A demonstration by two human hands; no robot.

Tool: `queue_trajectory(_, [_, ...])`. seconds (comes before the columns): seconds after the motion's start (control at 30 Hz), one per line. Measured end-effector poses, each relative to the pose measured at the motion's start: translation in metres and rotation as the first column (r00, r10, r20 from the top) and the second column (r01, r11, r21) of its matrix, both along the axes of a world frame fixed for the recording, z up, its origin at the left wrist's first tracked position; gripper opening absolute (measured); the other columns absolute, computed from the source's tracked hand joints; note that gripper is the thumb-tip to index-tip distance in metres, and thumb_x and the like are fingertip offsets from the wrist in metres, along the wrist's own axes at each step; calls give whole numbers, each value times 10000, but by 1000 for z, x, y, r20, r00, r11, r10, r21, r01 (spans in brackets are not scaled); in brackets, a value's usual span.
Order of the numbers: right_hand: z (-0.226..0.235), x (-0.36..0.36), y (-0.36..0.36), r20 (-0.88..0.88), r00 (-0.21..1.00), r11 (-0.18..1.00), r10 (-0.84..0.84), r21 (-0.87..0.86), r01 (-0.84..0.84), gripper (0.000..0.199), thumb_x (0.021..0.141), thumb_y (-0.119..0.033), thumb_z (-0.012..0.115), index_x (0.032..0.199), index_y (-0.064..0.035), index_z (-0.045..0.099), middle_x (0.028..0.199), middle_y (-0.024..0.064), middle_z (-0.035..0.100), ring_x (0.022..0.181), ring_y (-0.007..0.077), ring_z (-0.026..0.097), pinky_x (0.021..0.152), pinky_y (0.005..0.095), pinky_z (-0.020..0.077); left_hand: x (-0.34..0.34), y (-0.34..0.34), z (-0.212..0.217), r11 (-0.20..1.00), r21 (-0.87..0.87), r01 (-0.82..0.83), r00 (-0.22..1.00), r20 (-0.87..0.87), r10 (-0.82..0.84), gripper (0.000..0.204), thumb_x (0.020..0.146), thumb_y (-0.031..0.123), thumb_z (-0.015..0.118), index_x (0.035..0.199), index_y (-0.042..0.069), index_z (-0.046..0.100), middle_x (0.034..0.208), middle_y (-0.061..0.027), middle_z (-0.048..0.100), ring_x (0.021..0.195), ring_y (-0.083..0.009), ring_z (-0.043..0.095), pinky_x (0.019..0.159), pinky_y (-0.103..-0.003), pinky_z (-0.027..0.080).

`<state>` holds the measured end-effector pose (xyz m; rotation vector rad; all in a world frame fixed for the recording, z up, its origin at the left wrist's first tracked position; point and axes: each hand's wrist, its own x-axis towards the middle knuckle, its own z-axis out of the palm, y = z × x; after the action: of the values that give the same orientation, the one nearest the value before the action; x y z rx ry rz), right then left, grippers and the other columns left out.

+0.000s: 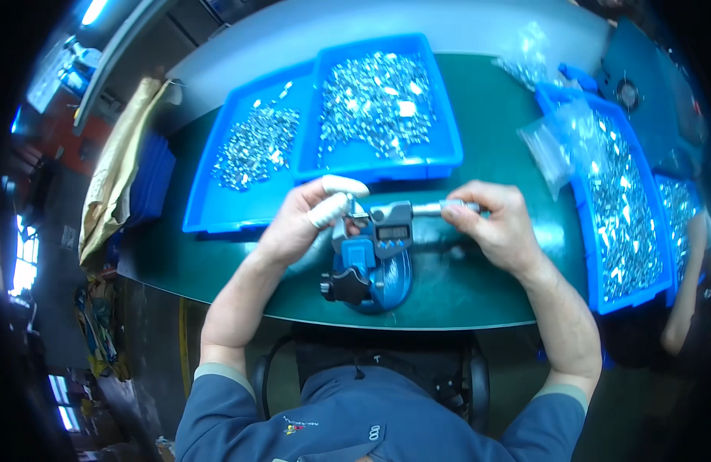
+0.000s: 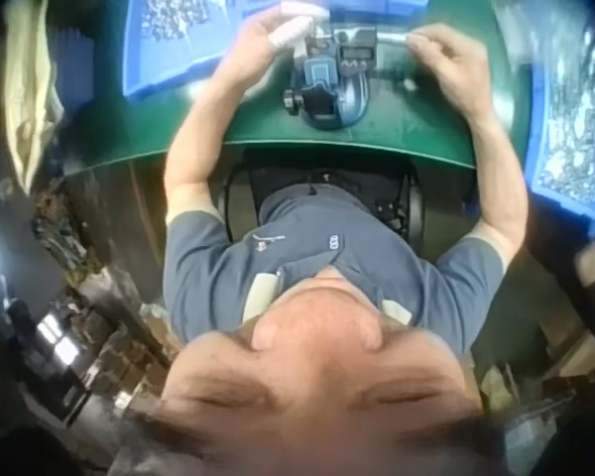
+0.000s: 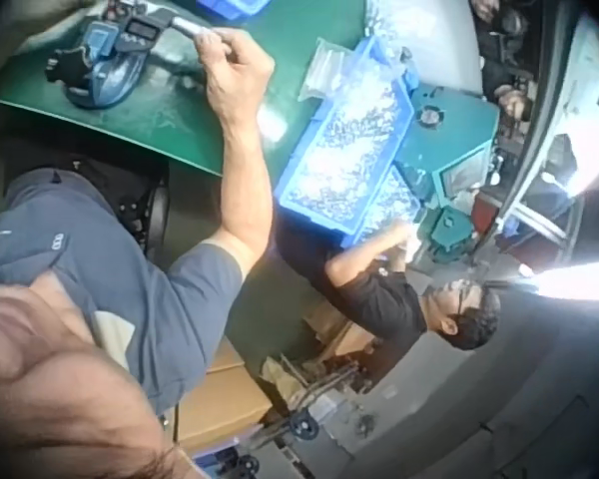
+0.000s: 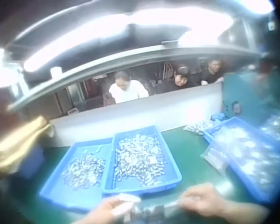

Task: The person picks metal components one at a time from a blue tray, measures them using a digital micrometer, and places them into another blue tray.

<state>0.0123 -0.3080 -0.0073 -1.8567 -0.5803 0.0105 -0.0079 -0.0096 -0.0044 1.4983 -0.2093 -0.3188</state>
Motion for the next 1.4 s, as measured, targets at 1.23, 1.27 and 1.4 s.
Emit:
queue_trajectory(1.23, [1,5,0,11,1000,1000,11,-17,-11,262,928,-218,662,864,36,664,709,50,626,641,100,580,588,229,451,3,2,9,999,35,-23,1000,16,22,223,958,147,603,1135,19,651,893,-73,677,794,-141,665,726,-267,530])
queue_trajectory(1.27, [0,3,1,-16,1000,1000,3,-7,-3,240,922,-195,658,857,36,666,704,51,628,638,100,582,584,231,452,3,2,11,998,59,-18,999,32,16,225,961,149,595,1136,19,650,892,-72,677,787,-140,660,721,-266,522])
queue_trajectory(1.4, [2,0,4,-17,1000,1000,10,14,-9,171,894,-128,647,827,26,679,693,46,639,631,103,588,572,248,453,-3,3,6,999,14,-32,999,-14,32,232,954,146,601,1145,23,643,890,-73,675,783,-139,651,724,-265,511])
